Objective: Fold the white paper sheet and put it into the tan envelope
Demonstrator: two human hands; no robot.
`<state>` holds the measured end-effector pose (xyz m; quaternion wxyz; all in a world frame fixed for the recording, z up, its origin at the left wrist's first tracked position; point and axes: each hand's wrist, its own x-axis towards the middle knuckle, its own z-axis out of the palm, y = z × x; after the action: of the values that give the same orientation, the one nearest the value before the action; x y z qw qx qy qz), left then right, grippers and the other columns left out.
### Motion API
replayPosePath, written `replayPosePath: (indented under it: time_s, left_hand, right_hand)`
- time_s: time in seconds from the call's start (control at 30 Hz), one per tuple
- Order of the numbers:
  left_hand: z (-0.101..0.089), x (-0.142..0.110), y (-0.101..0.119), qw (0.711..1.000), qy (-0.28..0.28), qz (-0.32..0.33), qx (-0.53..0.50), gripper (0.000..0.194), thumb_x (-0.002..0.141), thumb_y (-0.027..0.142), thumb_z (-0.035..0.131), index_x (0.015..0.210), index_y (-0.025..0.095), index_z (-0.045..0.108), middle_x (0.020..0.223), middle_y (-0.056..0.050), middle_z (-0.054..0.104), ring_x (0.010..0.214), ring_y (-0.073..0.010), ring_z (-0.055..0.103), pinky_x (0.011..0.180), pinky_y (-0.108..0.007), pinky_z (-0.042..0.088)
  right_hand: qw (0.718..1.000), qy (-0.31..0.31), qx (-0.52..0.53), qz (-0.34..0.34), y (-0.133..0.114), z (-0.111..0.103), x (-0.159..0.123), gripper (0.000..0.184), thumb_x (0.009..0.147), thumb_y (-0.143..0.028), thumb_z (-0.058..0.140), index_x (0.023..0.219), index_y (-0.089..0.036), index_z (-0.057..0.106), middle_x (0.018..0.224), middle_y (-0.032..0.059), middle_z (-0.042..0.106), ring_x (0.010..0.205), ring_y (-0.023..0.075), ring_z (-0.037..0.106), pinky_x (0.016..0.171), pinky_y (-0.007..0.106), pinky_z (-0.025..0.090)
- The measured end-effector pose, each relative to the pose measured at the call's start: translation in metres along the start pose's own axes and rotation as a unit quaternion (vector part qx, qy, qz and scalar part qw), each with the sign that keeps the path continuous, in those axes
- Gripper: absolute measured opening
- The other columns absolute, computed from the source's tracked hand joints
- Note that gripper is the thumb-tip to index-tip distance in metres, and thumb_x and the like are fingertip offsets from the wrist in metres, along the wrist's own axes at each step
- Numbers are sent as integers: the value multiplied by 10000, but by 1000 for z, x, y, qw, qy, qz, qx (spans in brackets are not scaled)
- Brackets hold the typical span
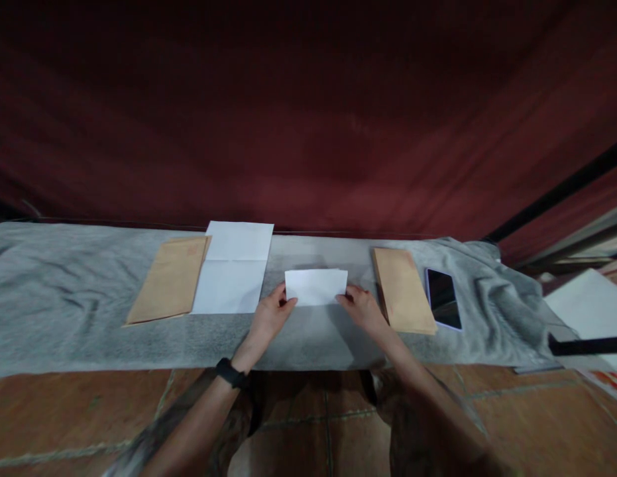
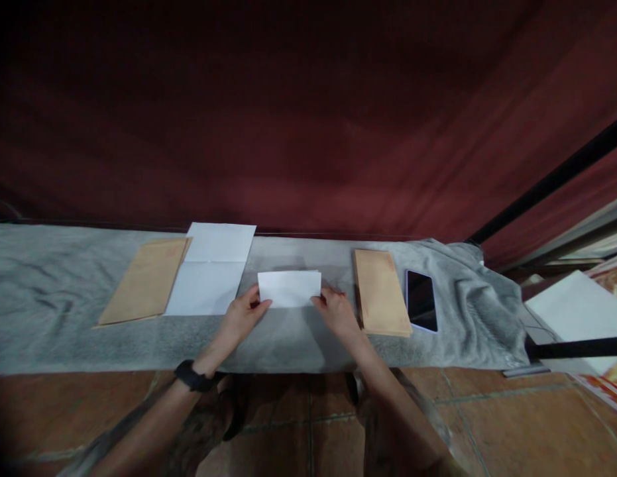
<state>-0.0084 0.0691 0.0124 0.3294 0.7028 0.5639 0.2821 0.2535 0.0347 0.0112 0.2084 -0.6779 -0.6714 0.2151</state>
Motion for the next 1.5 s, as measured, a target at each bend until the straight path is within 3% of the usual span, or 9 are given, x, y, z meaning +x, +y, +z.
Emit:
replayPosePath:
  time_s: [0.17, 0.37, 0.5, 0.87, 1.0, 1.1, 1.23, 1.37, 1.5]
  left_hand:
    - [5, 2, 8, 998, 38, -19, 48, 643, 890, 248, 626, 1502, 178, 440, 818, 2, 697, 688, -187, 657, 680, -315, 518]
    - [11, 3, 13, 995, 59, -7, 86, 684, 891, 227, 617, 1537, 199, 393, 917, -26, 689, 732, -196, 668, 721, -328, 543]
    - [13, 2, 15, 989, 65, 9, 130, 642, 900, 216, 596, 1517, 176, 422, 1037, -84, 695, 868, -243, 696, 812, -367, 562]
    - [15, 1, 9, 985, 55, 15, 166, 613, 896, 187, 611, 1488, 180, 453, 1112, -108, 663, 903, -251, 703, 848, -367, 573]
    - [19, -1, 10, 977, 90, 46, 189, 531, 899, 179, 593, 1425, 184, 523, 1199, -127, 624, 1017, -269, 686, 940, -409, 564]
    - [29, -6, 14, 971, 96, 115, 187, 448, 943, 173, 503, 1388, 165, 556, 1357, -165, 579, 1261, -300, 588, 1091, -472, 487]
    - [49, -17, 19, 961, 39, 173, 211, 506, 1002, 223, 388, 1487, 93, 448, 1578, -215, 428, 1498, -311, 360, 1219, -530, 334]
    - [62, -28, 12, 943, -8, 193, 270, 620, 974, 171, 346, 1582, 74, 277, 1644, -219, 319, 1563, -290, 200, 1253, -549, 257]
    - [65, -31, 5, 933, -21, 180, 310, 661, 961, 176, 362, 1605, 95, 233, 1665, -197, 280, 1567, -274, 171, 1267, -508, 241]
  right_hand:
    - [999, 29, -12, 41, -4, 8, -2, 338, 951, -301, 592, 1274, -201, 603, 846, 35, 748, 830, 235, 723, 810, 319, 483]
    - [998, 15, -39, 55, -10, 13, -5, 556, 976, -275, 546, 1503, -154, 416, 1040, 139, 763, 992, 296, 724, 994, 438, 435]
    - [996, 16, -84, 39, -13, 12, -7, 552, 993, -262, 518, 1521, -154, 395, 1182, 190, 730, 1108, 329, 687, 1040, 474, 403]
    - [993, 13, -117, 7, -13, 13, -9, 438, 1009, -237, 493, 1445, -195, 490, 1238, 155, 709, 1113, 297, 666, 996, 426, 421]
    - [990, 40, -136, 5, -14, 10, -10, 415, 990, -247, 520, 1403, -208, 546, 1252, 160, 682, 1154, 317, 620, 997, 442, 430]
    - [993, 54, -108, -17, -22, 11, -11, 420, 1000, -261, 493, 1407, -188, 565, 1320, 188, 637, 1238, 345, 569, 1046, 494, 423]
    - [994, 46, -8, -100, -40, 27, -18, 497, 1057, -321, 363, 1512, -153, 471, 1516, 172, 514, 1413, 289, 460, 1176, 485, 371]
    - [989, 10, -1, -148, -55, 48, -28, 560, 1069, -349, 321, 1589, -142, 343, 1629, 133, 380, 1517, 257, 327, 1254, 491, 286]
    - [987, 28, -60, -148, -55, 58, -36, 587, 1071, -348, 340, 1604, -106, 293, 1647, 158, 324, 1542, 264, 271, 1268, 519, 247]
